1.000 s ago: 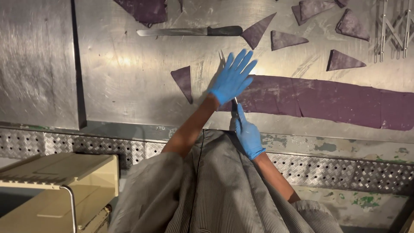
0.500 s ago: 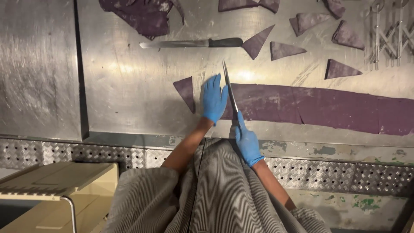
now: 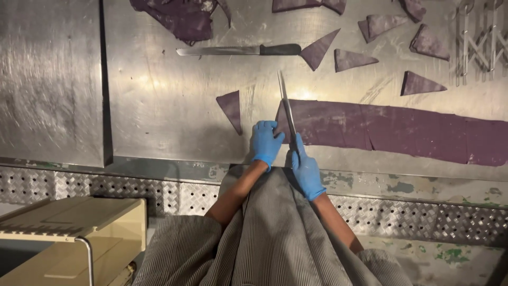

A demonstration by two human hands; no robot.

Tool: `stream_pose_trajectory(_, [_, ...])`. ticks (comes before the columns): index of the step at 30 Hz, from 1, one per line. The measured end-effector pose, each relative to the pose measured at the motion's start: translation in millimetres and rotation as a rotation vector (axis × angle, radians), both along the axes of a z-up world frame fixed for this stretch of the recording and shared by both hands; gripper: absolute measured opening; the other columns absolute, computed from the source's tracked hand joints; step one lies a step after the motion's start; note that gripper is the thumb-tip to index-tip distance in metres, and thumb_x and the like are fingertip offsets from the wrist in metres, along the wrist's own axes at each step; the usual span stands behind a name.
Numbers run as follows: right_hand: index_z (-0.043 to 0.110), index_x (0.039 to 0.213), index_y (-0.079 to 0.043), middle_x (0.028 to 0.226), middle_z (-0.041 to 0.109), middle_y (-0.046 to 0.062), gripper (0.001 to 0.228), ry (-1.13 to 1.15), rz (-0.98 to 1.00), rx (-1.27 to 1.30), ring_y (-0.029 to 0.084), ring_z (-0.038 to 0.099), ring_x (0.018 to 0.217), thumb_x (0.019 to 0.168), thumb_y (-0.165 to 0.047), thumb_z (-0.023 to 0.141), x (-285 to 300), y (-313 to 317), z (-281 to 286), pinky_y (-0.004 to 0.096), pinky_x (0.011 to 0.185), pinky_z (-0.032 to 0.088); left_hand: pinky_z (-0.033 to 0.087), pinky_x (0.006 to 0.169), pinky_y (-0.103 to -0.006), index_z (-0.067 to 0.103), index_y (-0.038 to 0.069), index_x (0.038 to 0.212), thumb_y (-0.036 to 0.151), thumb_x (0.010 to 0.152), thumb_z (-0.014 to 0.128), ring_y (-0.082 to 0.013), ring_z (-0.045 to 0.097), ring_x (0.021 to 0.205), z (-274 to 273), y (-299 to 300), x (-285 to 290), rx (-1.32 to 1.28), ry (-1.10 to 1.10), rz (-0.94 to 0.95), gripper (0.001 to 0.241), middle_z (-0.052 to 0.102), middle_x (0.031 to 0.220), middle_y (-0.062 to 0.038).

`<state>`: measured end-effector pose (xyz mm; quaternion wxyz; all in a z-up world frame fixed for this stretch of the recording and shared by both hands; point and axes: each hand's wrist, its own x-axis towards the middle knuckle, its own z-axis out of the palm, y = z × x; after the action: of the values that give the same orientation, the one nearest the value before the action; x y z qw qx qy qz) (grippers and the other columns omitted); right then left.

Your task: Measure and cut a long strip of purple fondant using a multi-wheel cutter and a knife.

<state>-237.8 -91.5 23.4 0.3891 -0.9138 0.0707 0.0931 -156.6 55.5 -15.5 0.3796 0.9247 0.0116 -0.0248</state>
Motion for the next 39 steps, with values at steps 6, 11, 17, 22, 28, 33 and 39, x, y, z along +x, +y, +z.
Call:
stream_pose_trajectory(6, [0.027,0.163,-0.02,0.071,0.063,0.029,0.064,0.02,-0.006,0.066,0.047,0.064,0.064,0.104,-0.022,0.051,2.4,-2.2,4.3,0.055,0.058,0.047,0.055,0.083,-0.0401,0.062,0.006,0.114,0.012,0.081,0.078,-0.0279,0.066,0.095,-31.7,-4.8,0.3,-0.244,0.041,0.104,0.037,0.064,0.104,-0.011])
stream_pose_trajectory(11, [0.028,0.163,-0.023,0.069,0.062,0.029,0.063,0.071,-0.031,0.084,0.047,0.063,0.063,0.105,-0.023,0.052,1.9,-3.4,14.0,0.054,0.059,0.045,0.053,0.079,-0.0283,0.051,0.003,0.135,-0.003,0.084,0.072,-0.0144,0.055,0.09,-53.8,5.5,-2.5,-0.738,0.157,0.121,0.055,0.054,0.104,-0.005])
stream_pose_trajectory(17, [0.032,0.162,-0.02,0.066,0.059,0.025,0.063,-0.009,-0.142,0.129,0.037,0.061,0.054,0.103,-0.019,0.055,-28.1,6.7,14.1,0.047,0.056,0.047,0.047,0.096,-0.0253,0.042,0.003,0.149,-0.008,0.09,0.064,-0.0132,0.05,0.109,-42.4,38.1,9.2,-0.982,0.231,0.024,0.064,0.048,0.123,-0.004])
stream_pose_trajectory(22, [0.031,0.162,-0.018,0.063,0.058,0.022,0.064,0.025,-0.373,0.12,0.028,0.056,0.048,0.103,-0.019,0.055,-32.7,17.7,38.8,0.043,0.053,0.045,0.049,0.102,-0.0318,0.036,0.003,0.154,-0.004,0.09,0.063,-0.0225,0.052,0.126,-2.0,70.5,22.8,-0.797,0.347,-0.125,0.069,0.046,0.142,-0.014])
stream_pose_trajectory(28, [0.032,0.163,-0.016,0.062,0.052,0.023,0.064,0.038,-0.514,0.174,0.027,0.047,0.051,0.104,-0.018,0.056,-30.4,36.6,43.7,0.04,0.052,0.044,0.054,0.094,-0.0453,0.048,0.006,0.146,0.023,0.087,0.071,-0.0383,0.067,0.11,31.7,87.5,28.2,0.18,0.41,-0.562,0.066,0.063,0.127,-0.022])
stream_pose_trajectory(33, [0.034,0.161,-0.015,0.065,0.055,0.021,0.062,0.035,-0.556,0.228,0.022,0.05,0.053,0.104,-0.017,0.056,-18.1,54.2,52.2,0.038,0.054,0.046,0.05,0.103,-0.0444,0.055,0.007,0.142,0.022,0.095,0.07,-0.032,0.062,0.118,37.0,41.7,78.0,0.042,-0.186,-0.704,0.051,0.064,0.123,-0.012])
stream_pose_trajectory(39, [0.031,0.162,-0.015,0.065,0.056,0.02,0.063,0.081,-0.567,0.223,0.021,0.05,0.051,0.103,-0.017,0.055,-7.3,60.3,57.2,0.039,0.054,0.046,0.04,0.107,-0.0473,0.05,0.004,0.141,0.022,0.087,0.071,-0.0334,0.051,0.127,17.8,-4.4,110.6,0.259,-0.167,-0.827,0.06,0.053,0.137,-0.014])
